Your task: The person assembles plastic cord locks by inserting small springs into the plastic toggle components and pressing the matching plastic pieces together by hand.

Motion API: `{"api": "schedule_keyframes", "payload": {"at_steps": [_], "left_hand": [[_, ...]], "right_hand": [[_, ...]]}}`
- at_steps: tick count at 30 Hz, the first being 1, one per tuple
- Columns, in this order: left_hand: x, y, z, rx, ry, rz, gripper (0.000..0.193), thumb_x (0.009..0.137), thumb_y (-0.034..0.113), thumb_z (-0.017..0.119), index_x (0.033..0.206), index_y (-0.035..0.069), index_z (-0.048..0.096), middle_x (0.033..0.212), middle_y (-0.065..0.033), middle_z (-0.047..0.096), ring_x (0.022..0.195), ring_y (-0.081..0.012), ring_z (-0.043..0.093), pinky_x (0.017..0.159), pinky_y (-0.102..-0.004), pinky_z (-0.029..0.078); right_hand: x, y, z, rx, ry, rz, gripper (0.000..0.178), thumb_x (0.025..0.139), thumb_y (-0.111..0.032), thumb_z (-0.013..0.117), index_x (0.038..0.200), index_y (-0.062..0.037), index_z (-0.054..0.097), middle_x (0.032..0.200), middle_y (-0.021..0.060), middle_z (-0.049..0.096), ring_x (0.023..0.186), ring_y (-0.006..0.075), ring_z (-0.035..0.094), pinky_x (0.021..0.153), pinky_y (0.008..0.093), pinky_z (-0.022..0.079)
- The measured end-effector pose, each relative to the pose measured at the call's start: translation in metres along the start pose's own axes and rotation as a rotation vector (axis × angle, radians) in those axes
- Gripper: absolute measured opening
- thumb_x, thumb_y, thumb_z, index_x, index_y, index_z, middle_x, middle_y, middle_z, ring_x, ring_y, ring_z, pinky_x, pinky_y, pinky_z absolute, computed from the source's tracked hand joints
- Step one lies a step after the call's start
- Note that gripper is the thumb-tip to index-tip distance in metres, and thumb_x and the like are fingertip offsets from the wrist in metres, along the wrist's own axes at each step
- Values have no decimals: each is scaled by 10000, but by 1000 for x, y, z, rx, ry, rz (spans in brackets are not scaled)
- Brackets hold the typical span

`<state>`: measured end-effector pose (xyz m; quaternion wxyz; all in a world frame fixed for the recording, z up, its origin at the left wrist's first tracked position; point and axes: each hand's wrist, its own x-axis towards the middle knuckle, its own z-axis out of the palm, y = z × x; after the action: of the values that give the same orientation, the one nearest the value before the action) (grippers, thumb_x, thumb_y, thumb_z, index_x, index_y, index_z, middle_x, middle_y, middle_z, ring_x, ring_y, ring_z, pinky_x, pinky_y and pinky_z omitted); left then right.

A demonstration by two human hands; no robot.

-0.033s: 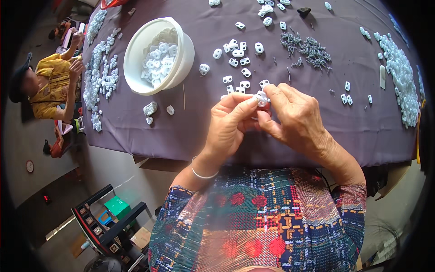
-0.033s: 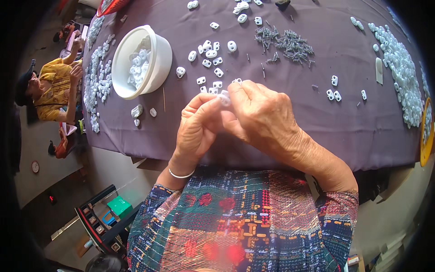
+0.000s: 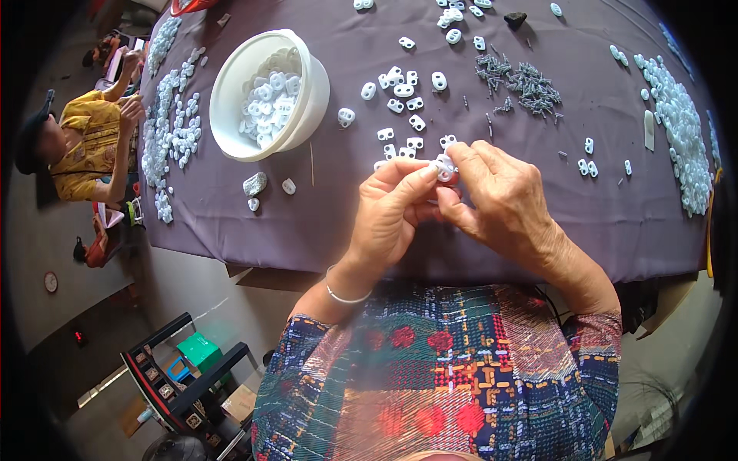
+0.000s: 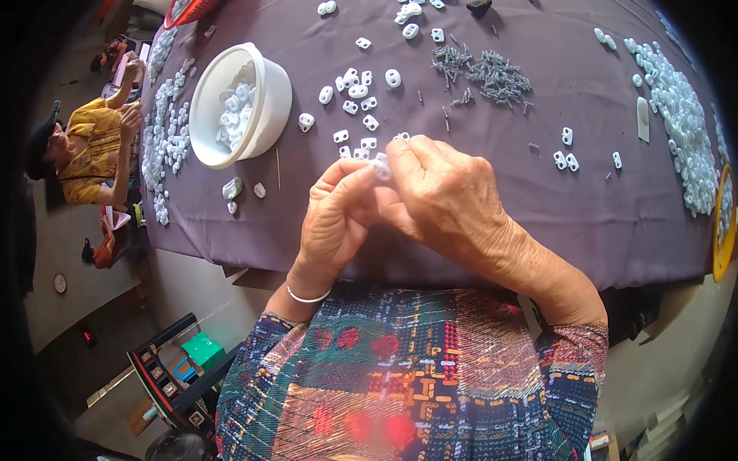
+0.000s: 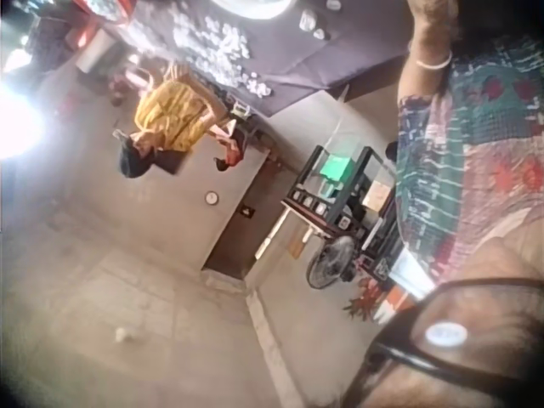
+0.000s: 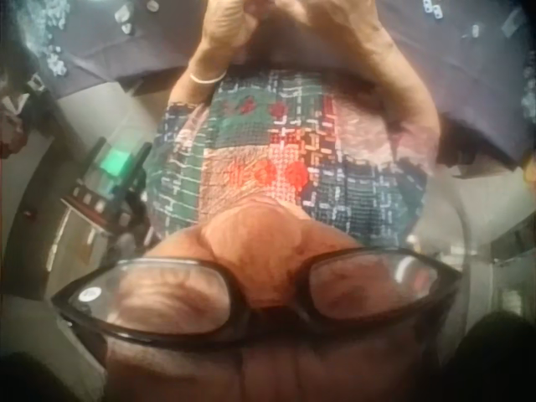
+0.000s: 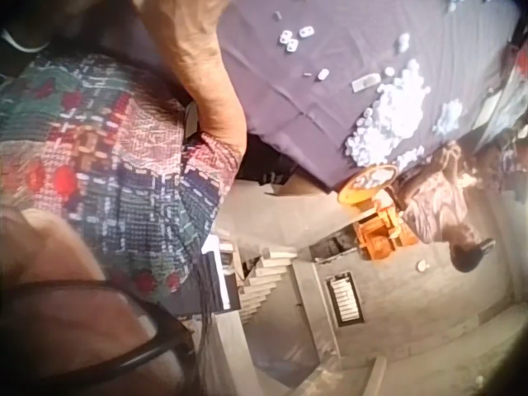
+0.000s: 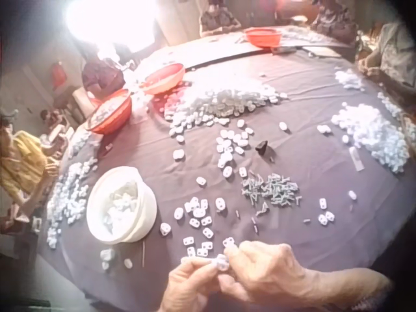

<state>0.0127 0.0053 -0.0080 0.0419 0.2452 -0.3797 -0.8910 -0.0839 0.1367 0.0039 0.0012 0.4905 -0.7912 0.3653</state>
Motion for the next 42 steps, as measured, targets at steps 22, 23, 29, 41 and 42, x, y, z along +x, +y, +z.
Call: {"api": "schedule_keyframes", "payload": {"at_steps": [22,23,29,41,42], "left_hand": [[1,-5,0,71,-40,-9,106,876,93,579,903,-5,607,832,-97,648,713,-144,633,601,-262,534],[1,-5,0,75,-38,-11,110,875,94,581,903,-9,606,826,-99,648,711,-144,632,601,-260,532],[-1,-4,4,218,10,43,128,879,100,583,910,-23,603,822,-100,645,693,-139,621,612,-248,521],[-1,-14,2,295,48,158,131,887,92,572,918,-34,594,807,-83,636,696,-125,608,636,-235,506],[-1,-15,2,294,49,155,131,887,92,572,918,-34,594,807,-83,636,696,-125,608,636,-235,506]], "right_hand": [[-3,7,-1,-33,-141,16,225,711,-85,626,895,-5,525,684,92,503,591,258,560,514,355,461],[-3,7,-1,-35,-141,19,225,711,-85,626,895,-5,525,684,92,503,591,258,560,514,355,461],[-6,10,3,22,-158,1,202,716,-56,614,877,13,513,675,101,489,591,259,546,525,353,461],[-7,13,11,59,-165,-16,251,713,-24,606,932,59,517,697,120,501,598,264,544,533,347,465],[-7,13,11,53,-168,-15,258,710,-22,607,937,64,517,700,123,504,600,265,545,534,346,466]]}}
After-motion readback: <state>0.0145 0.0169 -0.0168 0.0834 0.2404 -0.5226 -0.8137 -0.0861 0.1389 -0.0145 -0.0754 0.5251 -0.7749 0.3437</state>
